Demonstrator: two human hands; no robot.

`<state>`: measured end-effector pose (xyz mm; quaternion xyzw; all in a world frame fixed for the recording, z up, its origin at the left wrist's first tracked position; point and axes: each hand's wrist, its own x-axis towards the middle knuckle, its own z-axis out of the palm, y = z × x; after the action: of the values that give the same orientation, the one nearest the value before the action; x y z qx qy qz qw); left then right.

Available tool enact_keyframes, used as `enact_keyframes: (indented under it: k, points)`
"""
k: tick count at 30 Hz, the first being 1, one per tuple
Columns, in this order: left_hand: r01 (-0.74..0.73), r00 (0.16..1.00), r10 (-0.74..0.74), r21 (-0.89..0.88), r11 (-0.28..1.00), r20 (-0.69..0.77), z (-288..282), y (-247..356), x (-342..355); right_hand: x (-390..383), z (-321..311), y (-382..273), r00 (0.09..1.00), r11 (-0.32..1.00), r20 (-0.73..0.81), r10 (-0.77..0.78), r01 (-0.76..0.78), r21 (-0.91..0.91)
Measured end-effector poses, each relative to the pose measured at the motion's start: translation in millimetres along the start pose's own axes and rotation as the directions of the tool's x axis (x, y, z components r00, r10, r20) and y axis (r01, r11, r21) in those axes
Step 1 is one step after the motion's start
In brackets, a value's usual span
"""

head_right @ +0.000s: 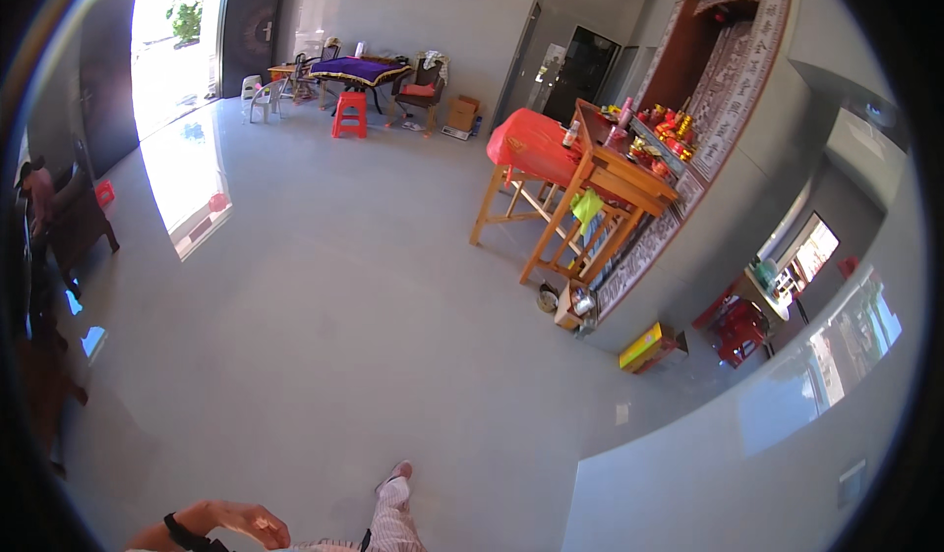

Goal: The person unties a string from a broom handle, picks up a portable fan and a pair of scissors from the floor, and uses the scissors to cut a small piece of white tape.

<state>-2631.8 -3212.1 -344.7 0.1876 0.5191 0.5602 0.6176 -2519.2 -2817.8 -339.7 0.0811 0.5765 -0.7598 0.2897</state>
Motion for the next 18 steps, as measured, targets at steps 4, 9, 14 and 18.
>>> enact_keyframes:
  k: [4, 9, 14, 18]
  points:
    - [-0.099, 0.987, 0.121, 0.19, 0.977, -0.107, -46.0, 61.4, 36.5, 82.7, -52.4, -63.9, 1.0, 1.0, -0.025, -0.013, 0.013, 0.005]
    - [-0.174, 0.948, 0.244, 0.309, 0.935, -0.204, -113.6, 123.7, 54.8, 194.9, -103.3, -153.3, 1.0, 0.999, 0.027, 0.011, -0.01, -0.043]
    - [-0.259, 0.933, 0.295, 0.186, 0.948, -0.204, -194.6, 183.6, 86.0, 314.4, -144.9, -227.7, 0.993, 0.993, 0.106, 0.06, -0.048, -0.11]
    - [-0.303, 0.937, 0.317, 0.11, 0.947, -0.149, -278.8, 226.5, 109.0, 393.6, -173.8, -270.0, 0.99, 0.99, 0.112, 0.087, -0.073, -0.119]
